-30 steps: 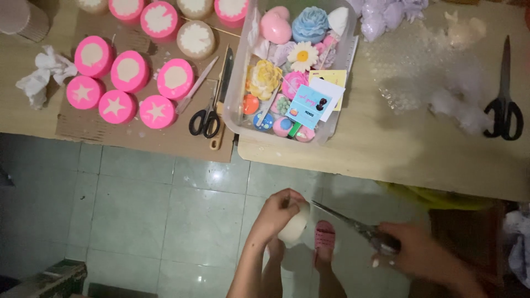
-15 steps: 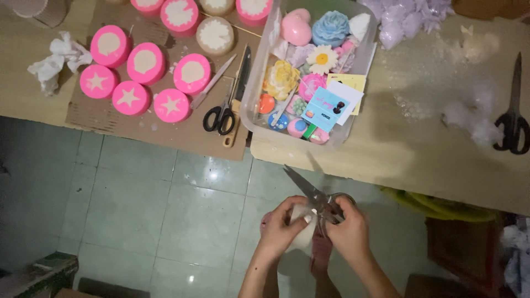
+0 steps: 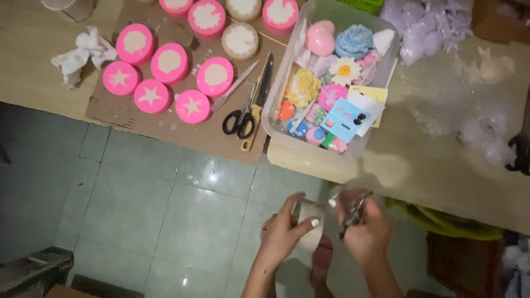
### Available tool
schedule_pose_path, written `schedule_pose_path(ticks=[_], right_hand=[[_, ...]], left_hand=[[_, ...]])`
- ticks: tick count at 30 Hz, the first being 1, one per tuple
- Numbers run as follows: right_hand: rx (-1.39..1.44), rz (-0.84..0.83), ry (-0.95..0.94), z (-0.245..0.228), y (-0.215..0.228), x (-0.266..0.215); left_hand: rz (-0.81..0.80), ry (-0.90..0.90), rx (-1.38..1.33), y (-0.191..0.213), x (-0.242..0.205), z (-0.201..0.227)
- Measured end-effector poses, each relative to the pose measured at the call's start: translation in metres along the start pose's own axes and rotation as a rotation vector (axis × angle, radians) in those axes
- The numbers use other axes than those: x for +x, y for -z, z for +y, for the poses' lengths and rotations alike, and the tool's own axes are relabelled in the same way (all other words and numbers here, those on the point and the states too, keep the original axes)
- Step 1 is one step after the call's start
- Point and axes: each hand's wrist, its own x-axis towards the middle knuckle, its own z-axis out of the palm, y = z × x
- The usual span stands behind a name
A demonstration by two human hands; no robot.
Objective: Taping and packaging small star-shaped handmade crafts or candles using tape and bubble wrap.
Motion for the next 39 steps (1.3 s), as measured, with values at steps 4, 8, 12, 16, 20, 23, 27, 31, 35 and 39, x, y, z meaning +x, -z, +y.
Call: schedule_pose_path(ticks=[4,8,12,16,20,23,27,31,35,39], right_hand=[[0.001,0.165,-0.107,-0.007,-0.006,0.03],[-0.11,0.219,-0.056,-0.002,-0.01,0.027],[-0.01,0.22,0.116,0.008,-0.018,0.022],[0.189,0.254,0.078,0.001,-0.02,0.033],[0.138,0.28,-0.012,0.004,-0.025,0.044],[-0.016,0.292,-0.022,0.027,-0.025,0.051],[-0.143,0.307,0.035,0.027,-0.026,0.056],[-0.196,0.315,0.205,0.026,-0.028,0.06],[-0.291,0.277,0.266,0.044,-0.029,0.059],[-0.329,0.282,0.265,0.044,-0.007,0.05]], left_hand=[[-0.082,-0.176,-0.211,0.0,0.002,-0.011],[-0.004,-0.132,-0.369,0.004,-0.004,0.01],[0.068,0.035,-0.1,-0.003,0.009,0.014],[-0.031,0.013,-0.31,-0.017,0.023,-0.009],[0.051,-0.151,-0.272,-0.014,0.019,-0.007],[0.027,-0.011,-0.263,-0.008,0.016,0.005],[0.037,-0.04,-0.203,-0.008,0.021,0.007],[0.078,-0.018,-0.218,-0.011,0.022,0.005],[0.082,0.001,-0.216,-0.015,0.023,0.002],[0.067,0.021,-0.191,-0.017,0.027,0.001]])
